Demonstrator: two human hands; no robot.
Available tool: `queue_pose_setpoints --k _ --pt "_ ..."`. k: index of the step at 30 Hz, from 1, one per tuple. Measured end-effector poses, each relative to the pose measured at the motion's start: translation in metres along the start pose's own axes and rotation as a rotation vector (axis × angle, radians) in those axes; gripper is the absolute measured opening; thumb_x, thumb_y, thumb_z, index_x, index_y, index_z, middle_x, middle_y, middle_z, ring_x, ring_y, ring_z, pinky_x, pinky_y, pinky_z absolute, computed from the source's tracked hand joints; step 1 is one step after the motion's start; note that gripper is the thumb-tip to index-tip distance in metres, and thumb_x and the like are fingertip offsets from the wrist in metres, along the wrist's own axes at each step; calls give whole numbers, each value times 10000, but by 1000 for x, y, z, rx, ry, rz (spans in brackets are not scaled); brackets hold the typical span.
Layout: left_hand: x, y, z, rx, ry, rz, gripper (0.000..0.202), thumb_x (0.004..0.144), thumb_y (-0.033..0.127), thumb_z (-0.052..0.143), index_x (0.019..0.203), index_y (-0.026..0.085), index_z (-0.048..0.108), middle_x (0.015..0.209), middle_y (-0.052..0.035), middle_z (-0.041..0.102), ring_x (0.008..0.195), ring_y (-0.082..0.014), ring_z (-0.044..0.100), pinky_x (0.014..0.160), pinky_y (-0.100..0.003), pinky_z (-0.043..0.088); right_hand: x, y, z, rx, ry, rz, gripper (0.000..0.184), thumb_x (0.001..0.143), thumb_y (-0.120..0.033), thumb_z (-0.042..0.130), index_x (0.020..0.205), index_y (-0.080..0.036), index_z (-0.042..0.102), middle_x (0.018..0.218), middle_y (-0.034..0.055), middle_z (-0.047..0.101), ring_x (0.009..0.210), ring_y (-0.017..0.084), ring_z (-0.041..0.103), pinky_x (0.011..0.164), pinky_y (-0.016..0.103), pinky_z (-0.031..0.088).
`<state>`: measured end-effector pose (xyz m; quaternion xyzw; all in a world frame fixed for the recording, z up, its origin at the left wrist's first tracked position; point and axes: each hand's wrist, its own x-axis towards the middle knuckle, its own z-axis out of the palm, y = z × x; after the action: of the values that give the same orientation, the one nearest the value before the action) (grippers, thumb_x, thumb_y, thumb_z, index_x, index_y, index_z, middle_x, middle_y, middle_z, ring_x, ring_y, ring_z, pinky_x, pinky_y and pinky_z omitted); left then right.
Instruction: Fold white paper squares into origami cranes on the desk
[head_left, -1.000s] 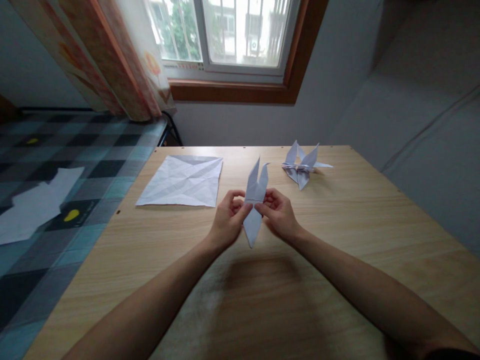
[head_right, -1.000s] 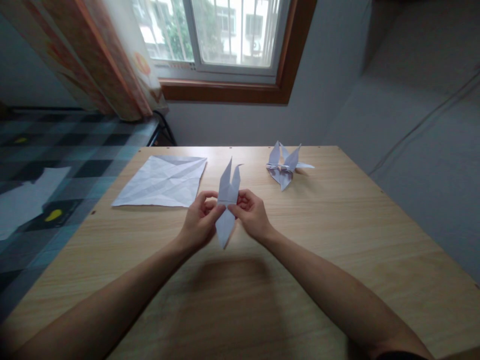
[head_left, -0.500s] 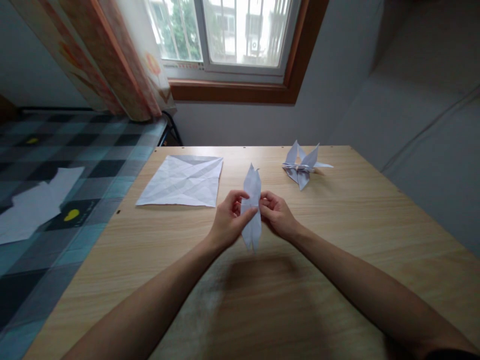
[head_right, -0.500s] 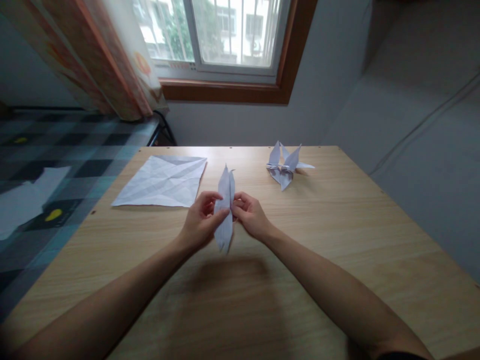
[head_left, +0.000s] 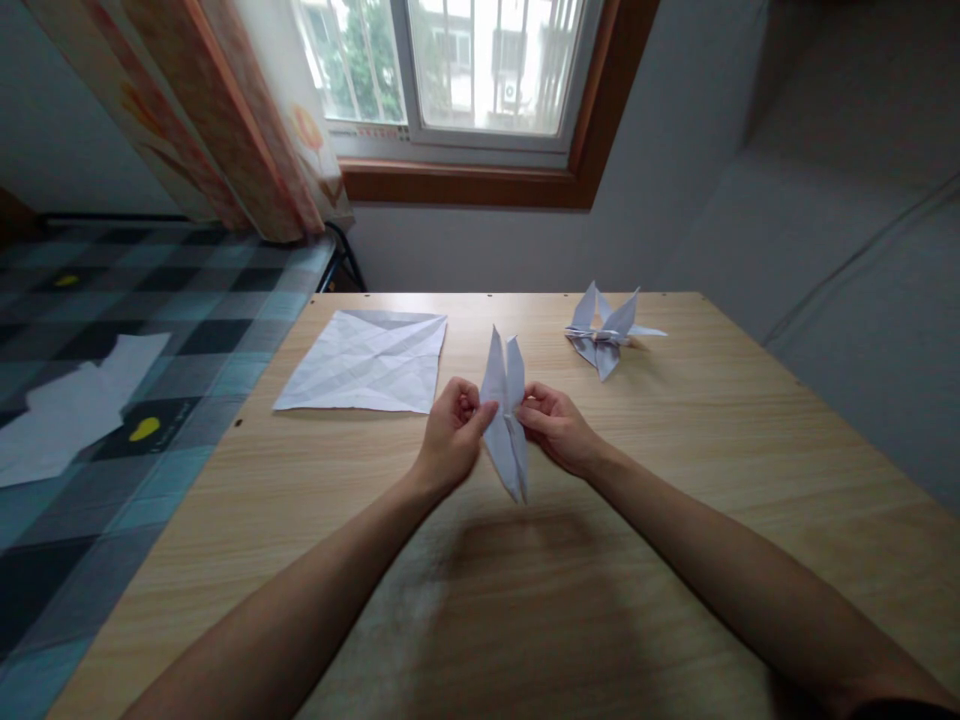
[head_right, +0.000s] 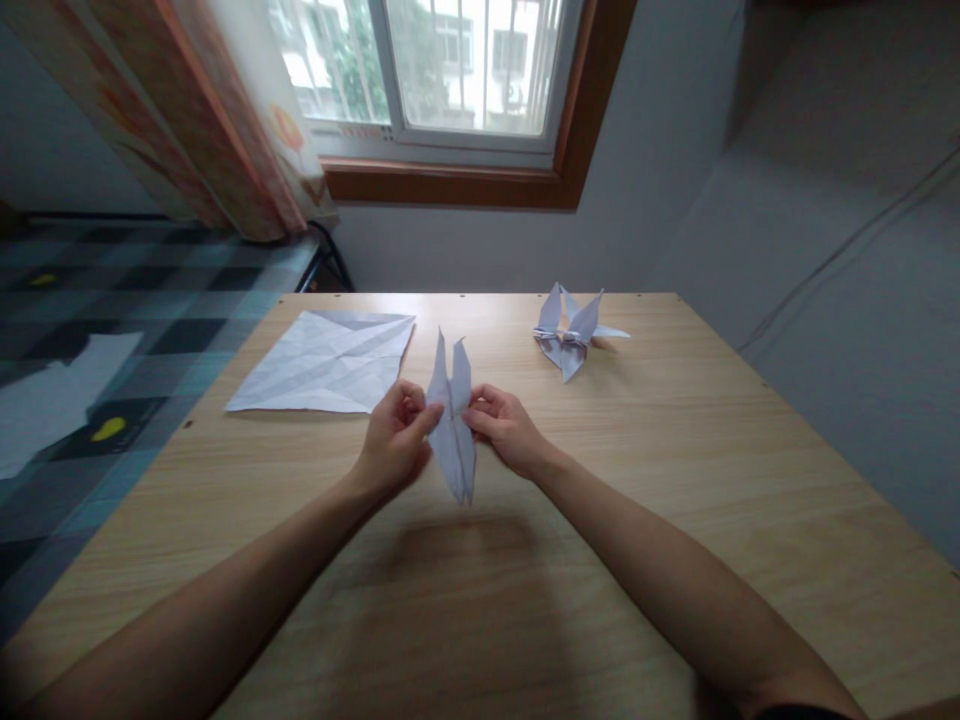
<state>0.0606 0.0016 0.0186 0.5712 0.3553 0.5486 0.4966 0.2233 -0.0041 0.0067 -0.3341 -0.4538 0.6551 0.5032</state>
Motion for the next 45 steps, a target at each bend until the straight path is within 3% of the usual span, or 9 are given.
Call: queue_pose_setpoints --k 6,12,19,25,30,36,39,42,45 --pt "-2 1 -2 84 -51 25 136 835 289 612 930 193 592 800 7 610 665 -112 525 618 -237 406 1 0 1 38 38 -4 394 627 -428 877 812 -224 596 667 -51 669 581 118 616 607 253 508" --pt "-5 0 -3 76 -129 -88 274 750 372 736 880 191 576 655 56 507 539 -92 422 508 -215 326 1 7 3 -32 69 -100 381 627 -407 881 779 -204 596 689 -36 670 606 118 618 615 251 493" --pt "-3 3 -3 163 -135 15 327 750 323 741 623 170 482 713 16 503 650 -104 480 570 -220 385 2 6 3 -180 151 -222 342 667 -401 845 693 -199 571 589 -60 561 522 85 502 518 221 398" --pt "-3 -3 -1 -121 -142 -175 431 676 346 817 942 200 509 717 44 588 584 -103 526 529 -217 414 -1 1 6 -249 166 -255 338 645 -419 853 684 -203 597 584 -46 556 545 107 495 529 247 399" --pt "-3 -3 -1 -132 -163 -180 415 621 300 852 812 181 504 729 34 599 623 -102 543 578 -228 451 -2 1 9 -234 144 -251 330 662 -425 841 694 -204 599 607 -37 573 562 113 508 548 253 411" --pt "-1 -2 -3 -46 -130 -153 364 628 330 834 669 158 516 656 43 534 610 -90 488 571 -220 407 1 7 3 -275 179 -274 292 702 -407 805 729 -202 600 633 -40 575 576 110 514 558 246 425" --pt "0 -2 -1 -3 -31 -141 361 669 335 798 632 167 481 590 61 485 549 -72 439 527 -203 358 1 7 2 -283 210 -293 285 703 -392 801 725 -203 589 625 -46 556 571 103 501 541 234 413" --pt "2 -2 0 -50 86 -140 388 659 287 784 675 200 405 543 92 454 478 -62 416 477 -185 328 1 4 3 -282 221 -285 272 704 -379 797 726 -204 590 616 -49 554 543 99 497 521 234 411" --pt "4 1 -1 -107 90 -167 381 685 272 737 765 232 367 531 109 479 428 -73 423 436 -177 312 0 0 3 -284 200 -271 221 765 -392 734 758 -200 625 628 -35 580 555 112 527 548 253 439"
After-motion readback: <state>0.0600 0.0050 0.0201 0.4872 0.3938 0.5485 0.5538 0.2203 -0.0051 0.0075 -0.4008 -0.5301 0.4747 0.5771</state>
